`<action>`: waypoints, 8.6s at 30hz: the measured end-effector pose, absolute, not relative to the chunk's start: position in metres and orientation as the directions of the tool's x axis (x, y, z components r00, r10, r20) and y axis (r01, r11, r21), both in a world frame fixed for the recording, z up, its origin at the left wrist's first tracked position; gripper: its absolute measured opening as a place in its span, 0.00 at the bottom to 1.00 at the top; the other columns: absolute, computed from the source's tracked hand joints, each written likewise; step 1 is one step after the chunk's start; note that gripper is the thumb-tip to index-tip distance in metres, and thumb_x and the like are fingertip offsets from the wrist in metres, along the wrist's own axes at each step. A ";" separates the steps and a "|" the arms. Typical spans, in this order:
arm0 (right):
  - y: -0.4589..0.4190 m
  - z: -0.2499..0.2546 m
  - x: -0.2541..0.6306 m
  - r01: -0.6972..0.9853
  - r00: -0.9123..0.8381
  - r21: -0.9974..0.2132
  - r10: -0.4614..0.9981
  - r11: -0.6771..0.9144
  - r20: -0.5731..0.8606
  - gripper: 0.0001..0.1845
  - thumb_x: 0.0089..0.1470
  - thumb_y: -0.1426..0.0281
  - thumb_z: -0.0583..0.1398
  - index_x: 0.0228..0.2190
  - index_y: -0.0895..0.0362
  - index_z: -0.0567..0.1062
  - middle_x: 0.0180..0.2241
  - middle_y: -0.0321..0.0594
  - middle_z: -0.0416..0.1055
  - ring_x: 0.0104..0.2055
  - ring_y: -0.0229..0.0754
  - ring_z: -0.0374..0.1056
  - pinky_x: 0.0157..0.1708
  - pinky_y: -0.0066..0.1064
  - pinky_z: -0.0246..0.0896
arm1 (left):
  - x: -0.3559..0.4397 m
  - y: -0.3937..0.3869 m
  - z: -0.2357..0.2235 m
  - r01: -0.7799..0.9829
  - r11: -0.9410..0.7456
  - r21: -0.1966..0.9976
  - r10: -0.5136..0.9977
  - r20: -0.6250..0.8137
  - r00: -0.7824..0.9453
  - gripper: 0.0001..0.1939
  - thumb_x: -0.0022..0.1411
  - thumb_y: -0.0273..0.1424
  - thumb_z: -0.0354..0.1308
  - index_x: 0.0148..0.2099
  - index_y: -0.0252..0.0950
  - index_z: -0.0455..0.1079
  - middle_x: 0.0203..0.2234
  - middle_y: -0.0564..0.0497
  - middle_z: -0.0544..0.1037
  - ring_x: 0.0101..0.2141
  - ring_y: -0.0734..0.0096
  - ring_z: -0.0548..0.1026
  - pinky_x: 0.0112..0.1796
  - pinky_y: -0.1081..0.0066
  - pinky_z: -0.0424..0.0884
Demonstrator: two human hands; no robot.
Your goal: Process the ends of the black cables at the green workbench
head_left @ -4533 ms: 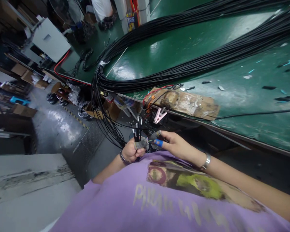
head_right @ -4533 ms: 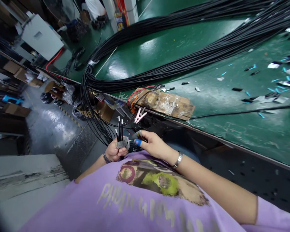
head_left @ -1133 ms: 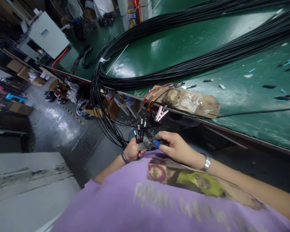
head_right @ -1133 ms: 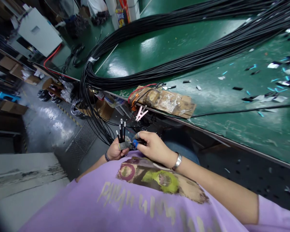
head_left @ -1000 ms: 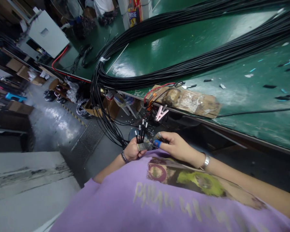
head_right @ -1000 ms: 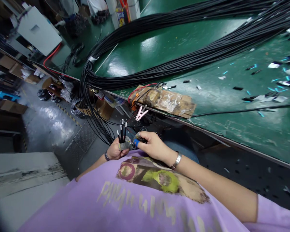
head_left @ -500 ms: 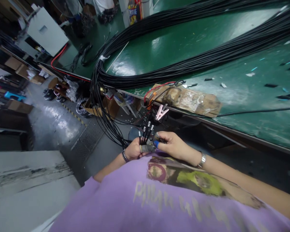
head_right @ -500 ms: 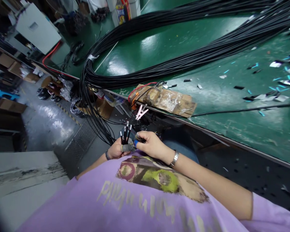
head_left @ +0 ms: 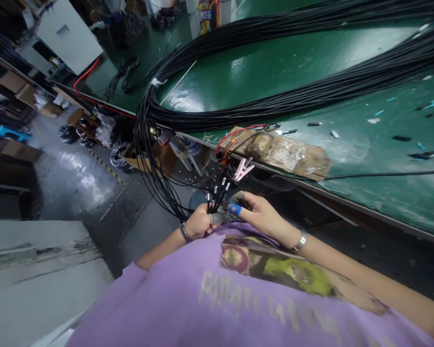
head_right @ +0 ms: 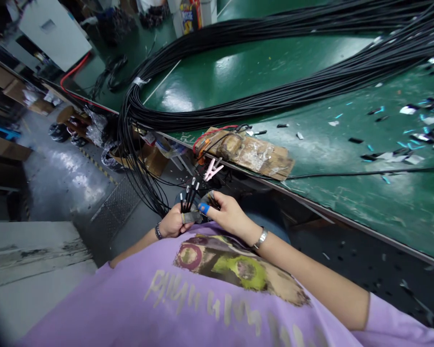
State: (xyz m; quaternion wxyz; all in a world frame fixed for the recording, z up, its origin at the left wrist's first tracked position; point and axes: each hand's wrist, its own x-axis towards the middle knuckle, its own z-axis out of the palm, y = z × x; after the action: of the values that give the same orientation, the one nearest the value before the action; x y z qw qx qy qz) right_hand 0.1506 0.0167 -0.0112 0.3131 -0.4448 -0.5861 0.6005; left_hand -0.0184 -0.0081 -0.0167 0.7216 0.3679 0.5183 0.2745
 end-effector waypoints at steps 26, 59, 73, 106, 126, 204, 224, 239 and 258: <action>0.013 -0.008 0.158 0.155 -0.467 -0.974 0.856 -0.168 -0.222 0.17 0.45 0.55 0.60 0.22 0.55 0.66 0.22 0.34 0.65 0.25 0.37 0.59 0.28 0.30 0.60 | -0.019 -0.009 -0.020 -0.051 0.551 0.833 0.807 -0.516 0.288 0.23 0.40 0.44 0.66 0.18 0.34 0.59 0.06 0.62 0.57 0.08 0.87 0.50 0.11 0.79 0.42; 0.006 -0.018 0.147 -0.225 -0.407 -0.795 0.795 -0.564 -0.449 0.22 0.31 0.63 0.70 0.28 0.56 0.68 0.25 0.32 0.71 0.23 0.32 0.62 0.23 0.25 0.54 | -0.022 -0.010 -0.019 -0.094 0.591 0.801 0.776 -0.533 0.336 0.24 0.38 0.46 0.68 0.23 0.32 0.63 0.07 0.61 0.59 0.08 0.87 0.50 0.10 0.78 0.42; 0.011 -0.023 0.155 0.054 -0.514 -0.986 0.851 0.158 0.108 0.09 0.49 0.73 0.57 0.35 0.55 0.73 0.32 0.38 0.70 0.34 0.40 0.66 0.37 0.34 0.65 | -0.026 -0.011 -0.023 -0.124 0.567 0.814 0.785 -0.488 0.382 0.23 0.40 0.46 0.67 0.21 0.32 0.63 0.07 0.61 0.59 0.08 0.87 0.49 0.10 0.79 0.43; 0.012 -0.014 0.146 -0.170 -0.426 -0.912 0.862 -0.373 -0.273 0.19 0.35 0.60 0.69 0.29 0.56 0.72 0.28 0.36 0.73 0.31 0.38 0.69 0.38 0.35 0.66 | -0.025 -0.008 -0.023 -0.139 0.555 0.820 0.803 -0.485 0.346 0.25 0.38 0.48 0.68 0.21 0.32 0.63 0.07 0.59 0.60 0.07 0.86 0.51 0.10 0.79 0.43; 0.011 -0.031 0.148 -0.049 -0.412 -0.988 0.904 -0.150 -0.116 0.20 0.44 0.56 0.64 0.35 0.55 0.68 0.30 0.37 0.69 0.32 0.39 0.67 0.34 0.34 0.67 | -0.026 -0.009 -0.026 -0.212 0.493 0.844 0.856 -0.426 0.293 0.26 0.40 0.50 0.65 0.23 0.32 0.64 0.07 0.61 0.58 0.08 0.87 0.49 0.11 0.78 0.41; 0.016 -0.007 0.144 -0.057 -0.645 -0.892 0.699 -0.448 -0.310 0.11 0.40 0.63 0.62 0.20 0.57 0.68 0.16 0.28 0.58 0.18 0.30 0.48 0.19 0.25 0.45 | -0.037 -0.001 -0.020 0.038 0.562 0.827 0.700 -0.499 0.511 0.25 0.38 0.48 0.68 0.21 0.31 0.65 0.09 0.57 0.64 0.08 0.86 0.54 0.10 0.79 0.45; 0.063 -0.004 0.151 -0.260 -0.302 -0.899 0.914 -0.352 -0.270 0.30 0.37 0.41 0.61 0.20 0.56 0.67 0.15 0.29 0.54 0.17 0.30 0.45 0.15 0.24 0.38 | -0.028 0.051 0.001 -0.024 0.158 0.987 0.962 -0.148 0.228 0.23 0.37 0.46 0.69 0.26 0.31 0.73 0.11 0.56 0.69 0.10 0.85 0.57 0.12 0.80 0.50; 0.066 0.003 0.140 -0.397 -0.234 -0.810 0.902 -0.430 -0.364 0.30 0.33 0.43 0.65 0.18 0.56 0.64 0.17 0.29 0.52 0.19 0.31 0.44 0.16 0.26 0.38 | -0.013 0.061 -0.006 0.008 0.240 0.971 0.920 -0.230 0.316 0.24 0.35 0.47 0.69 0.23 0.31 0.70 0.11 0.57 0.68 0.10 0.86 0.56 0.13 0.79 0.50; 0.042 -0.011 0.151 -0.316 -0.387 -0.763 0.811 -0.564 -0.440 0.30 0.35 0.41 0.62 0.21 0.57 0.69 0.16 0.32 0.59 0.17 0.31 0.46 0.15 0.26 0.37 | -0.015 0.036 0.001 0.010 0.269 0.963 0.922 -0.260 0.287 0.23 0.34 0.46 0.70 0.22 0.31 0.69 0.11 0.57 0.67 0.12 0.85 0.58 0.15 0.78 0.52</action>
State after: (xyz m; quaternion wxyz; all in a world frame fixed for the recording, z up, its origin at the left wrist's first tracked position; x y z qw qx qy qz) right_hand 0.1513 0.0419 -0.0112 0.3617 -0.4194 -0.2951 0.7786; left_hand -0.0151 0.0364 0.0009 0.6371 0.4875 0.4780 0.3577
